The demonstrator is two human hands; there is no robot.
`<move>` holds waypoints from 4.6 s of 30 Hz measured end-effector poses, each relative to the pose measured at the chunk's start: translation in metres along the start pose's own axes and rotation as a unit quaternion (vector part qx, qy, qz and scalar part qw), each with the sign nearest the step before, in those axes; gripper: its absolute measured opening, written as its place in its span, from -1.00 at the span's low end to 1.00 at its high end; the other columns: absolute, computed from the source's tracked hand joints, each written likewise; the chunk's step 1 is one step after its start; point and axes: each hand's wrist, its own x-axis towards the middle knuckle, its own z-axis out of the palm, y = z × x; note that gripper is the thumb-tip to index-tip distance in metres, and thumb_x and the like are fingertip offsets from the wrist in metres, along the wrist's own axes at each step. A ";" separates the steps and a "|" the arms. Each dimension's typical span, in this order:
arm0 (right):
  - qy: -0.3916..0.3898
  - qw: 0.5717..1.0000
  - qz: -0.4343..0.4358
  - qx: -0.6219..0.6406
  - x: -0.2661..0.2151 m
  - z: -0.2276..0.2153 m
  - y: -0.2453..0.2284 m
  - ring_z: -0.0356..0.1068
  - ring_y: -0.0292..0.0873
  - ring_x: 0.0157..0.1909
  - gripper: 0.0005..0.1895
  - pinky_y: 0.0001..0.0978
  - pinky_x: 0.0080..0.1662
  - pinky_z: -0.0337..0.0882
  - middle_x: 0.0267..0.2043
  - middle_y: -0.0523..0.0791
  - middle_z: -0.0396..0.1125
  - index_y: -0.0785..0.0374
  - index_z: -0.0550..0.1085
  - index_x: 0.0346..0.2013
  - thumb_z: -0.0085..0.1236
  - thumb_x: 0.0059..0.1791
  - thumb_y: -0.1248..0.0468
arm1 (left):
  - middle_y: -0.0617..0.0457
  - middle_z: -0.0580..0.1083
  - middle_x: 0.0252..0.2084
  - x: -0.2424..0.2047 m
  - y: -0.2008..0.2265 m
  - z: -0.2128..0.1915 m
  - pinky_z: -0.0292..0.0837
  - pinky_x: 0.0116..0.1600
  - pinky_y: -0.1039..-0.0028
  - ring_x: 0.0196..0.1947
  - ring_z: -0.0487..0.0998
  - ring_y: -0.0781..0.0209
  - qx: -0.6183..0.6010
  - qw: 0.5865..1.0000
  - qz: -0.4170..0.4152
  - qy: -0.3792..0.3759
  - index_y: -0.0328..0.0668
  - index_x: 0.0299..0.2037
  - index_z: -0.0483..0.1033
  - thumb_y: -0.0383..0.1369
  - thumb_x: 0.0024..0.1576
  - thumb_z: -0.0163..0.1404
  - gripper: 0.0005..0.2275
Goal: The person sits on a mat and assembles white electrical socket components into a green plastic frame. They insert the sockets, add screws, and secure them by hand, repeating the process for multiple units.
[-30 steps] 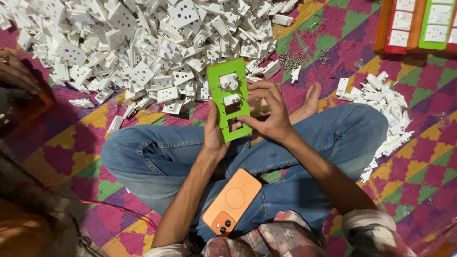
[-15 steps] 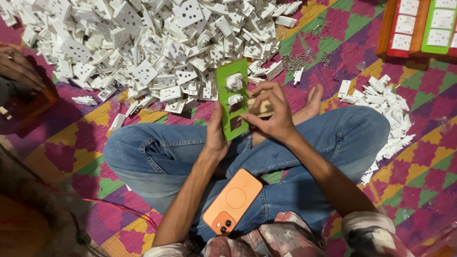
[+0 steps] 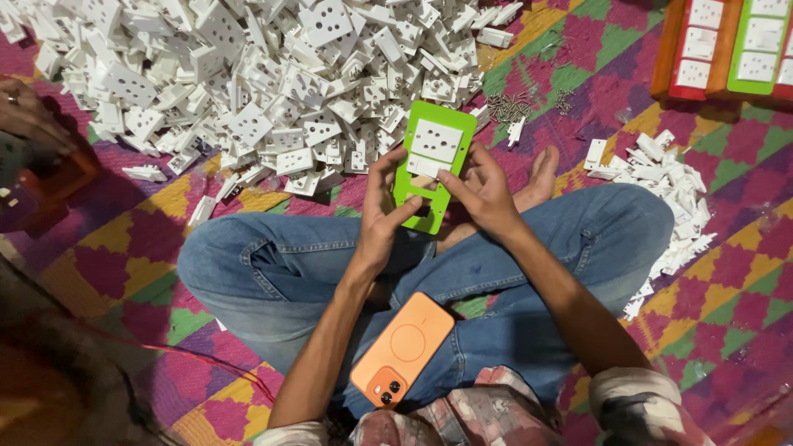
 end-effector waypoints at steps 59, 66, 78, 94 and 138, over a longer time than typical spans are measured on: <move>0.067 0.801 -0.073 -0.591 0.176 0.041 -0.012 0.53 0.01 -0.25 -0.60 -0.14 -0.25 0.48 -0.22 0.00 0.50 0.32 0.38 0.02 0.32 0.00 0.22 | 0.06 0.62 -0.24 -0.005 0.015 -0.013 0.54 -0.16 0.56 -0.30 0.60 0.38 0.109 0.980 -0.001 0.165 -0.35 -0.13 0.60 -0.49 0.04 0.28 -0.78; 0.089 0.778 -0.086 -0.616 0.175 0.043 -0.010 0.51 -0.02 -0.29 -0.59 -0.14 -0.30 0.45 -0.27 -0.02 0.47 0.29 0.43 -0.16 0.42 -0.07 0.12 | 0.06 0.61 -0.24 -0.002 0.003 -0.010 0.54 -0.17 0.56 -0.30 0.60 0.38 0.151 0.972 0.010 0.180 -0.33 -0.13 0.58 -0.46 0.01 0.32 -0.74; 0.145 0.815 -0.102 -0.551 0.173 0.048 -0.004 0.49 -0.04 -0.34 -0.61 -0.14 -0.30 0.43 -0.37 -0.06 0.46 0.24 0.41 -0.06 0.33 -0.06 0.15 | 0.07 0.61 -0.21 0.000 0.004 -0.010 0.53 -0.13 0.55 -0.27 0.59 0.37 0.135 0.974 0.000 0.184 -0.32 -0.12 0.56 -0.46 0.01 0.32 -0.73; -0.065 0.991 0.057 -0.102 0.010 -0.031 -0.081 0.47 -0.31 -0.03 -0.70 -0.51 0.01 0.51 -0.01 -0.10 0.36 0.44 0.51 0.04 0.25 0.02 0.43 | 0.06 0.58 -0.11 0.004 -0.016 -0.016 0.53 -0.02 0.49 -0.14 0.60 0.31 -0.029 0.979 -0.073 0.186 -0.28 0.02 0.51 -0.46 0.08 0.24 -0.68; -0.050 0.989 0.012 -0.136 0.001 0.002 -0.018 0.43 -0.28 0.05 -0.55 -0.41 0.07 0.46 -0.02 -0.13 0.43 0.32 0.37 0.10 0.36 -0.01 0.31 | 0.00 0.59 -0.10 0.001 -0.030 -0.017 0.51 -0.01 0.48 -0.13 0.60 0.31 0.009 0.993 -0.082 0.089 -0.38 0.01 0.53 -0.47 0.08 0.28 -0.68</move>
